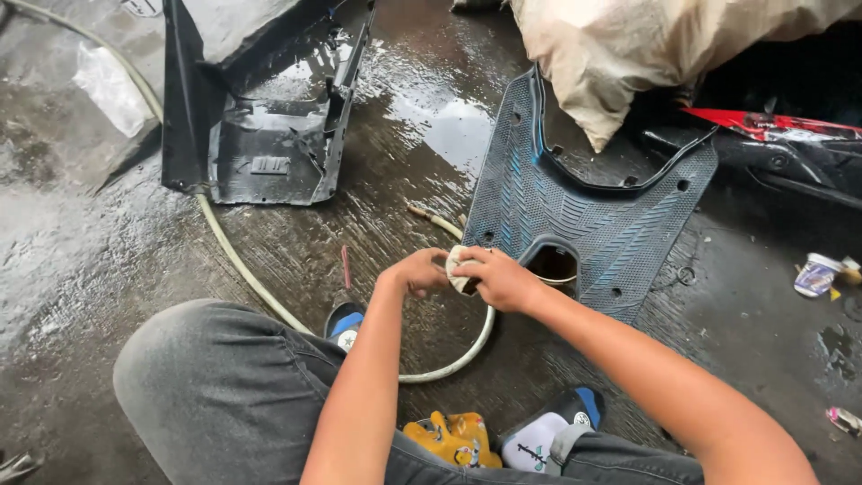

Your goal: The person cleans a black car floor mat and a black plastic car part using a cloth and water from a bucket. The person scrubs the mat, then wipes the plastic part, and finally places the mat back on the floor.

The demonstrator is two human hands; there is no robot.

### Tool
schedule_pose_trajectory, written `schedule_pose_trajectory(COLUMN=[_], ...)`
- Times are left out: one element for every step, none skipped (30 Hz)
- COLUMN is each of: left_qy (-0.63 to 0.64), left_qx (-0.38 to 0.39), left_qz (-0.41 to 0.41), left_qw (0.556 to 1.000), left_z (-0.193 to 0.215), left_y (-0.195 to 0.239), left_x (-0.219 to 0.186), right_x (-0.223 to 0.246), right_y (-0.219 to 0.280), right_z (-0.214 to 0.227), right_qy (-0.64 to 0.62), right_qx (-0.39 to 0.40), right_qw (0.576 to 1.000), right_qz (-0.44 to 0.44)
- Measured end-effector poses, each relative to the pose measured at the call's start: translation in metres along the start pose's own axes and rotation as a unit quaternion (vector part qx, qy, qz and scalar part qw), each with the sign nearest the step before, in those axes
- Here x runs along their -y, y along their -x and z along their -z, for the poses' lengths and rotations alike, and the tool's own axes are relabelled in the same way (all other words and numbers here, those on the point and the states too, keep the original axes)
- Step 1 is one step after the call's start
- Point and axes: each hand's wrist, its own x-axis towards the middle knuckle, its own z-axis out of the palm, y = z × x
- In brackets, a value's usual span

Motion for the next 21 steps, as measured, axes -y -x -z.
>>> schedule_pose_trajectory(left_qy=[0.001, 0.010, 0.022, 0.025, 0.033, 0.041, 0.041, 0.075, 0.110, 0.110, 0.142, 0.175, 0.176, 0.182, 0.187, 0.187, 0.197, 0.206, 0.206, 0.214, 0.223], left_qx=[0.000, -0.009, -0.017, -0.015, -0.002, 0.011, 0.012, 0.020, 0.030, 0.030, 0.034, 0.037, 0.038, 0.045, 0.052, 0.053, 0.056, 0.059, 0.061, 0.060, 0.061], left_qz=[-0.002, 0.004, 0.012, 0.012, 0.017, 0.022, 0.020, 0.008, -0.002, -0.003, -0.009, -0.015, -0.015, -0.020, -0.027, -0.028, -0.030, -0.032, -0.033, -0.027, -0.019], left_qw=[1.000, 1.000, 1.000, 1.000, 0.999, 0.999, 0.999, 0.997, 0.994, 0.993, 0.989, 0.984, 0.984, 0.982, 0.981, 0.981, 0.978, 0.976, 0.976, 0.975, 0.973], left_z=[0.001, 0.001, -0.002, -0.004, -0.007, -0.009, -0.011, -0.013, -0.016, -0.017, -0.018, -0.020, -0.021, -0.022, -0.020, -0.019, -0.020, -0.021, -0.019, -0.018, -0.019], left_y=[0.004, 0.007, 0.011, 0.009, 0.006, 0.004, 0.006, 0.009, 0.012, 0.006, -0.001, -0.007, 0.001, 0.010, 0.018, 0.017, 0.016, 0.015, 0.014, 0.013, 0.012], left_x=[-0.003, -0.007, -0.008, -0.009, -0.010, -0.011, -0.011, -0.012, -0.011, -0.007, -0.003, 0.002, -0.003, -0.008, -0.015, -0.014, -0.012, -0.010, -0.010, -0.010, -0.009], right_x=[-0.001, -0.002, -0.003, -0.001, 0.001, 0.004, 0.000, -0.003, -0.006, -0.002, 0.002, 0.006, 0.005, 0.004, 0.002, -0.002, -0.004, -0.006, -0.019, -0.032, -0.043], right_y=[0.000, 0.000, 0.003, 0.004, 0.005, 0.007, 0.009, 0.011, 0.014, 0.017, 0.021, 0.024, 0.031, 0.038, 0.043, 0.047, 0.052, 0.058, 0.063, 0.068, 0.075], right_z=[0.000, 0.000, -0.001, 0.001, 0.002, 0.004, 0.002, 0.000, -0.003, 0.002, 0.007, 0.011, 0.015, 0.019, 0.024, 0.028, 0.031, 0.033, 0.035, 0.037, 0.038], right_qy=[0.002, 0.002, 0.000, 0.000, -0.011, -0.022, -0.019, -0.008, 0.001, 0.002, 0.050, 0.097, 0.097, 0.138, 0.180, 0.181, 0.212, 0.243, 0.245, 0.274, 0.301], right_qx=[0.001, -0.003, -0.004, 0.000, -0.004, -0.007, -0.008, -0.007, -0.007, -0.006, -0.006, -0.007, -0.005, -0.008, -0.012, -0.012, -0.024, -0.035, -0.035, -0.018, 0.000], right_qw=[1.000, 1.000, 1.000, 1.000, 1.000, 0.999, 0.999, 1.000, 0.999, 0.999, 0.999, 0.995, 0.995, 0.990, 0.984, 0.983, 0.976, 0.968, 0.967, 0.959, 0.951], right_qz=[0.001, -0.004, -0.010, -0.011, -0.017, -0.024, -0.025, -0.028, -0.031, -0.032, -0.006, 0.019, 0.018, 0.013, 0.009, 0.008, 0.033, 0.058, 0.057, 0.064, 0.070])
